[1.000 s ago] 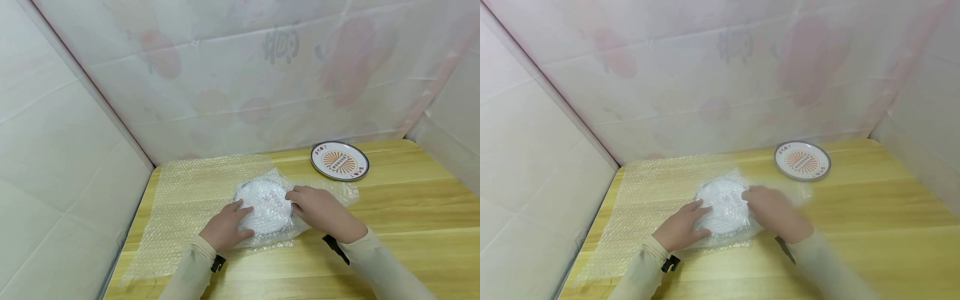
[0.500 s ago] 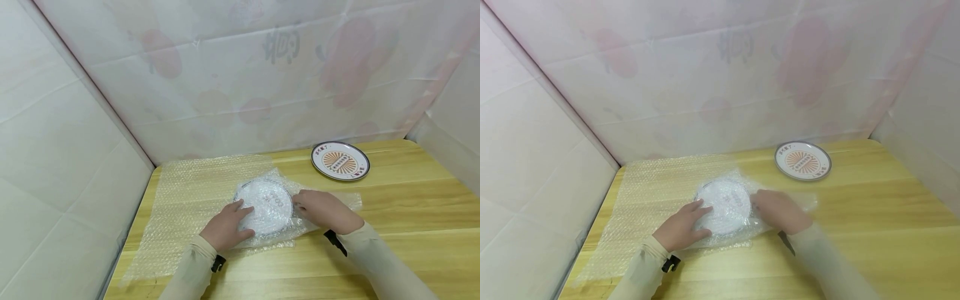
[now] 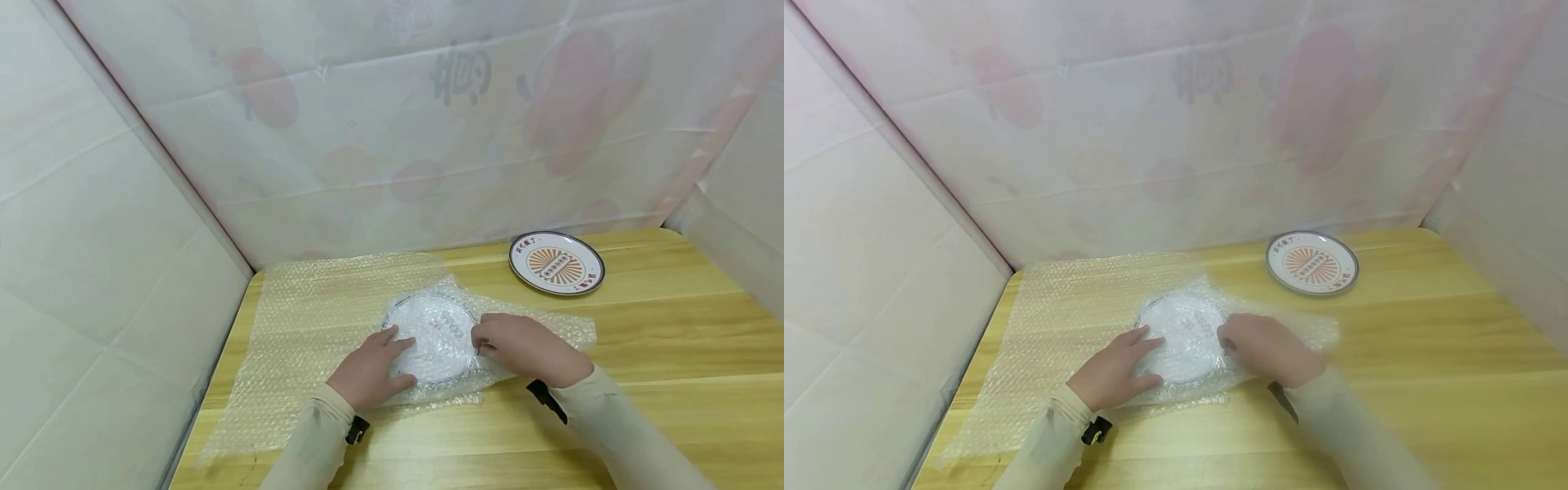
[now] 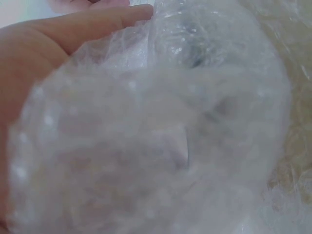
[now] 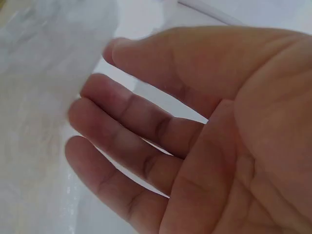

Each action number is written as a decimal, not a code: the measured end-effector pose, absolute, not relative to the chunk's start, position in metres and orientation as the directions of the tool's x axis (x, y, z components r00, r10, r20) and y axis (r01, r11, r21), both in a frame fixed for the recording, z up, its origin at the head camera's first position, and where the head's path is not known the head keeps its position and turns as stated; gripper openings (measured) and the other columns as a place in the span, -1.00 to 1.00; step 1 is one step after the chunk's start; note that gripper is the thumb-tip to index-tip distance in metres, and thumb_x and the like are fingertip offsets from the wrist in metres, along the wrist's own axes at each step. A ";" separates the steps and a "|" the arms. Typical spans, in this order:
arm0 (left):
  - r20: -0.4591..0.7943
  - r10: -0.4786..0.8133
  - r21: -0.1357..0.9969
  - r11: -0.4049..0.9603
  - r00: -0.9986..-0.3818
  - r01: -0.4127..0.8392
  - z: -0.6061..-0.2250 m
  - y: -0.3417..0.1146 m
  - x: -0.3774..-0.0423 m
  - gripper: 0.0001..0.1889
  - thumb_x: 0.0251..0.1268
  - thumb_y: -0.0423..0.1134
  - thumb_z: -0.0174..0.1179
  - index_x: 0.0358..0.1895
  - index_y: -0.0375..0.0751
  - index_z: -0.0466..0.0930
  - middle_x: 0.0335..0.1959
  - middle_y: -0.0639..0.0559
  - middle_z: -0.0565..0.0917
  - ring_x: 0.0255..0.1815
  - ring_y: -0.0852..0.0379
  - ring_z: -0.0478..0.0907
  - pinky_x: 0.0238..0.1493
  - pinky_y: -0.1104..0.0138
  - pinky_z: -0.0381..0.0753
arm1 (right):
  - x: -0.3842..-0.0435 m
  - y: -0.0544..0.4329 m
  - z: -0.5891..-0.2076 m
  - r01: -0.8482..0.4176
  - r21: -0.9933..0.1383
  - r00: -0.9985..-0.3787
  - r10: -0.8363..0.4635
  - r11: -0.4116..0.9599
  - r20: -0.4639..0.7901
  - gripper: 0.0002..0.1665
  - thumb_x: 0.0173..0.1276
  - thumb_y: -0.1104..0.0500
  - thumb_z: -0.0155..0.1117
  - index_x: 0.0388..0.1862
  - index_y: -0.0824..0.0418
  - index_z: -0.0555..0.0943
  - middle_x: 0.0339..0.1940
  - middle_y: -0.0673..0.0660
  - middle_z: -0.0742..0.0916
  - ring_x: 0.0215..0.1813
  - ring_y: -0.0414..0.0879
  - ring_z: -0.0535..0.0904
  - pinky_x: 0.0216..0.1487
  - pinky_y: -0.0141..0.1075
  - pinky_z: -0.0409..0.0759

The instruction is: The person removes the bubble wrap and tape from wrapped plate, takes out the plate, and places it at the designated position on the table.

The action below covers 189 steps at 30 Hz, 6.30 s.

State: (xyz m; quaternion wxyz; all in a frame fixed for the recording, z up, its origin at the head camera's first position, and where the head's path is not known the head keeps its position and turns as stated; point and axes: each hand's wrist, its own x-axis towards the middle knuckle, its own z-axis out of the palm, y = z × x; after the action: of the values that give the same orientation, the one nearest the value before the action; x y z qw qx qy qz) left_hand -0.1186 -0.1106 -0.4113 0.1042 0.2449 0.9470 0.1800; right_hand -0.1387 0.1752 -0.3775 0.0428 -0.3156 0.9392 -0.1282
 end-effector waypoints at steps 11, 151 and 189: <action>-0.107 0.502 0.391 0.815 -0.858 0.428 -0.412 -0.112 -0.119 -0.30 0.40 0.12 0.31 0.53 -0.02 0.40 0.59 -0.22 0.28 0.57 -0.20 0.26 0.39 -0.07 0.48 | -0.147 0.171 -0.389 -0.541 -0.292 -0.812 -0.580 0.788 -0.062 -0.85 0.26 0.31 0.38 -0.21 0.13 0.69 -0.28 -0.02 0.63 -0.24 -0.16 0.55 -0.17 -0.22 0.64; 0.318 0.419 0.378 0.767 -0.851 0.519 -0.398 -0.042 -0.114 -0.83 0.48 -0.15 0.24 -0.25 -0.01 0.82 -0.18 0.15 0.78 -0.08 0.13 0.70 -0.07 0.29 0.70 | -0.141 0.153 -0.394 -0.597 -0.281 -0.779 -0.627 0.751 -0.020 -0.75 0.40 0.12 0.37 -0.44 0.00 0.50 -0.45 -0.12 0.53 -0.44 -0.22 0.39 -0.38 -0.23 0.49; 0.582 0.109 0.455 0.778 -0.805 0.434 -0.366 -0.192 -0.155 -0.91 0.44 -0.30 0.27 -0.12 -0.20 0.74 -0.26 -0.06 0.74 -0.24 0.04 0.68 -0.23 0.14 0.72 | -0.139 0.165 -0.402 -0.688 -0.163 -0.722 -0.691 0.707 0.047 -0.94 0.40 0.18 0.34 -0.31 0.06 0.65 -0.29 -0.05 0.63 -0.32 -0.19 0.51 -0.35 -0.26 0.55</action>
State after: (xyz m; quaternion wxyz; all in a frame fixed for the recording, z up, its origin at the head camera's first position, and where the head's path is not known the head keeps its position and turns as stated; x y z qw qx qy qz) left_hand -0.1554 -0.1916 -0.3656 -0.2731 0.1505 0.9023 0.2975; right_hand -0.1385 0.1646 -0.4016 0.0088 -0.3729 0.9239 -0.0849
